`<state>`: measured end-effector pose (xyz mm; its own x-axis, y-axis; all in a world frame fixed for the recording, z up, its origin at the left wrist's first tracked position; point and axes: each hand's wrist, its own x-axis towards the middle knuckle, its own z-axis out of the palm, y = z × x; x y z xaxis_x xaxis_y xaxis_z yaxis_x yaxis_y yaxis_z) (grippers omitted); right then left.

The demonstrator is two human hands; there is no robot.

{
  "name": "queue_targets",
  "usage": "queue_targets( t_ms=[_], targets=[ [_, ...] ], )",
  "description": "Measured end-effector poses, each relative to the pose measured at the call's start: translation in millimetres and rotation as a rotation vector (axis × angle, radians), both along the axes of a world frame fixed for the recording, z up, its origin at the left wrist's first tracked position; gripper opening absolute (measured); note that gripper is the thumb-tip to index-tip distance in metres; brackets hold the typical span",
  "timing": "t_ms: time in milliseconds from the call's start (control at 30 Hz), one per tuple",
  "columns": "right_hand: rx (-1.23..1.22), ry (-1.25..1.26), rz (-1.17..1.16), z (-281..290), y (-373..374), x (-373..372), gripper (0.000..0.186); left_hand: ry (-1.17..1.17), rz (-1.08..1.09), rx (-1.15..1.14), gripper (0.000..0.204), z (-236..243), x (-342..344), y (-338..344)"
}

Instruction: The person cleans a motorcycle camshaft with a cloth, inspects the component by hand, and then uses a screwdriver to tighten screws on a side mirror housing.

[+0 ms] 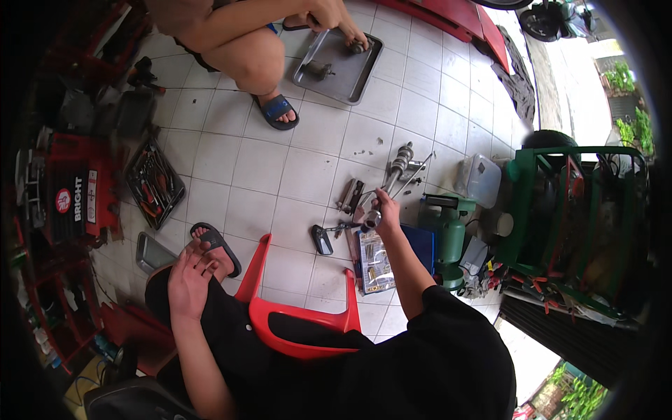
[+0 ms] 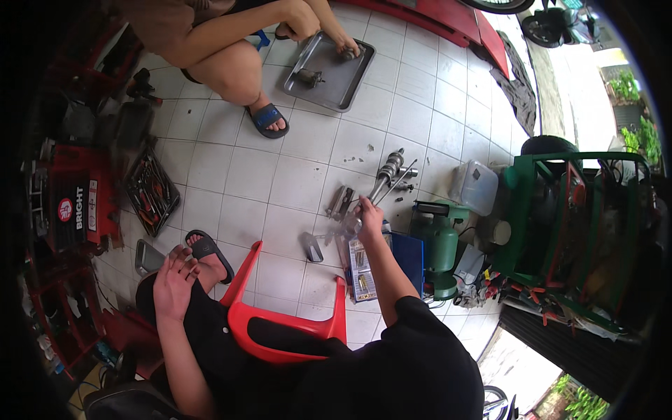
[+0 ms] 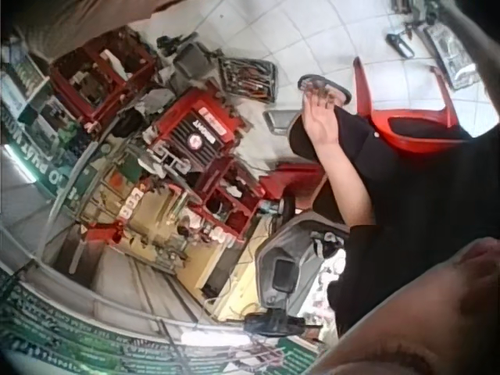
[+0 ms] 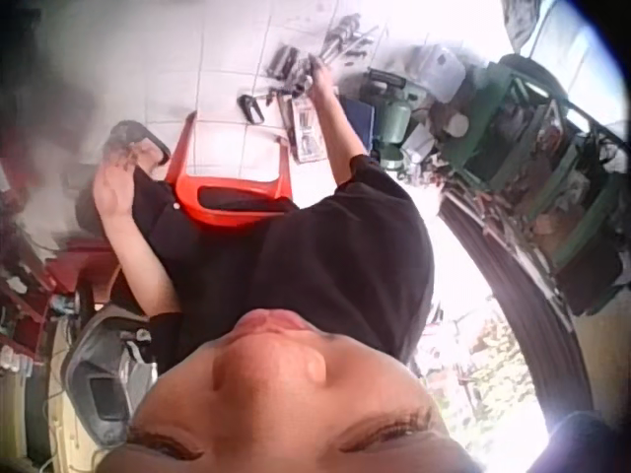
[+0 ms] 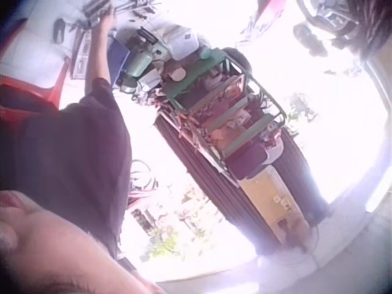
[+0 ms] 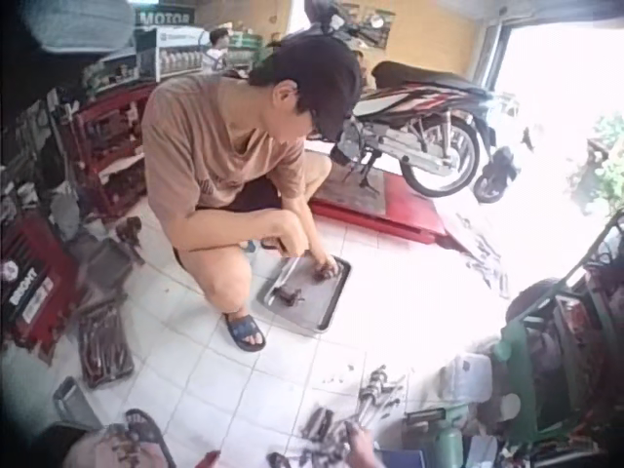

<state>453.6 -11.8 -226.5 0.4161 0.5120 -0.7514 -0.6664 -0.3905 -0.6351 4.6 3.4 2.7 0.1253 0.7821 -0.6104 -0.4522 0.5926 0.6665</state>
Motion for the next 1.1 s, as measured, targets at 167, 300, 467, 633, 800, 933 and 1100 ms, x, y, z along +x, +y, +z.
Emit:
queue_targets(
  t_ms=[167,300,467,633,800,933,1100],
  targets=[
    [-0.177,-0.01,0.379,96.8,-44.8,8.0,0.02,-0.063,0.071,0.011,0.038,5.2,-2.1,-4.6],
    [-0.272,-0.014,0.776,185.1,-41.4,0.5,0.022,-0.068,0.109,0.071,0.035,7.3,-7.5,-8.6],
    [-0.397,-0.154,1.349,280.8,-2.6,-62.9,0.033,0.259,-0.062,0.317,0.025,2.1,-2.7,-14.7],
    [-0.377,-0.222,1.786,359.4,30.1,-163.2,0.034,0.963,-0.403,0.866,0.07,35.3,-29.4,-31.9],
    [-0.305,-0.479,2.104,454.5,39.4,-283.1,0.031,1.129,-0.467,0.991,0.096,65.4,-126.1,-25.0],
    [-0.281,-0.594,2.216,524.5,36.0,-365.6,0.034,1.159,-0.145,1.324,0.071,78.3,-159.4,-24.4],
    [-0.182,-0.572,2.321,568.2,25.3,-456.5,0.034,1.153,0.226,1.262,0.031,92.7,-218.3,-49.3]
  ],
)
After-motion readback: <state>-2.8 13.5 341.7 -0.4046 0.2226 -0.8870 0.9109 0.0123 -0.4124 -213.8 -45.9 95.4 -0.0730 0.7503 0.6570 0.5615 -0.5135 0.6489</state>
